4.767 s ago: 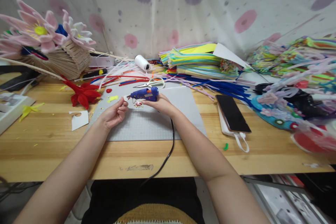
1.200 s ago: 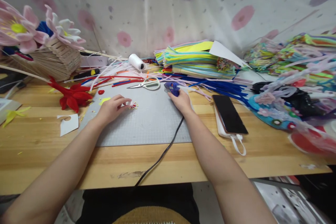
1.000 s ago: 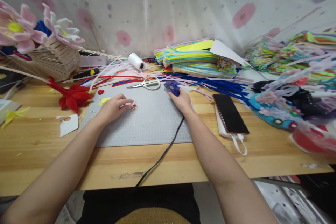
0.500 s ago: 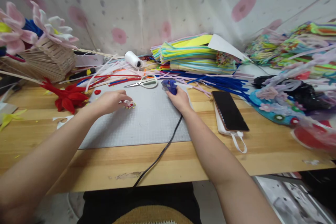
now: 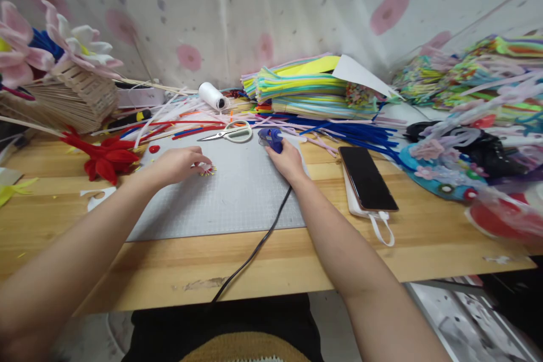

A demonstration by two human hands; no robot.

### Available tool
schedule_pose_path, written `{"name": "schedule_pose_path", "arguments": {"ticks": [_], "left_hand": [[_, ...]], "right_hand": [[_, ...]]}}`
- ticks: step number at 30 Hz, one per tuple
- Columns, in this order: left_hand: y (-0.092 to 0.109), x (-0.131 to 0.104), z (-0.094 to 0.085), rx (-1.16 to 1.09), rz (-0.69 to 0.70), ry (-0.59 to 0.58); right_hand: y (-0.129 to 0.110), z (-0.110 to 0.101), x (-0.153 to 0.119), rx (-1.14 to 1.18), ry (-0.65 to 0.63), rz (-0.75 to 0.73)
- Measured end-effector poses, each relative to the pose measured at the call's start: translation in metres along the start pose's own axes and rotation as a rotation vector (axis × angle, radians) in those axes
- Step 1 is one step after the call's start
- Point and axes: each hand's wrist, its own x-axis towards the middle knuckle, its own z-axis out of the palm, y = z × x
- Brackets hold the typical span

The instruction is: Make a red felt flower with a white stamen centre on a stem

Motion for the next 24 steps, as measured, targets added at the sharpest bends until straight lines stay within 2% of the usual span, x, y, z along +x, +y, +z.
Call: {"name": "schedule_pose_path", "arguments": {"ticks": [18, 21, 24], "left_hand": [[-0.003, 0.002, 0.007, -0.040, 0.004, 0.009], [-0.004, 0.001, 0.009, -0.057, -0.001, 0.011], [-0.006, 0.001, 0.012, -0.076, -0.012, 0.023]], "right_hand": [[-0.006, -0.002, 0.000, 0.009, -0.028, 0.022], [-0.013, -0.018, -0.004, -0.086, -0.035, -0.029], [-0.024, -0.047, -0.016, -0.334, -0.058, -0.087]]}}
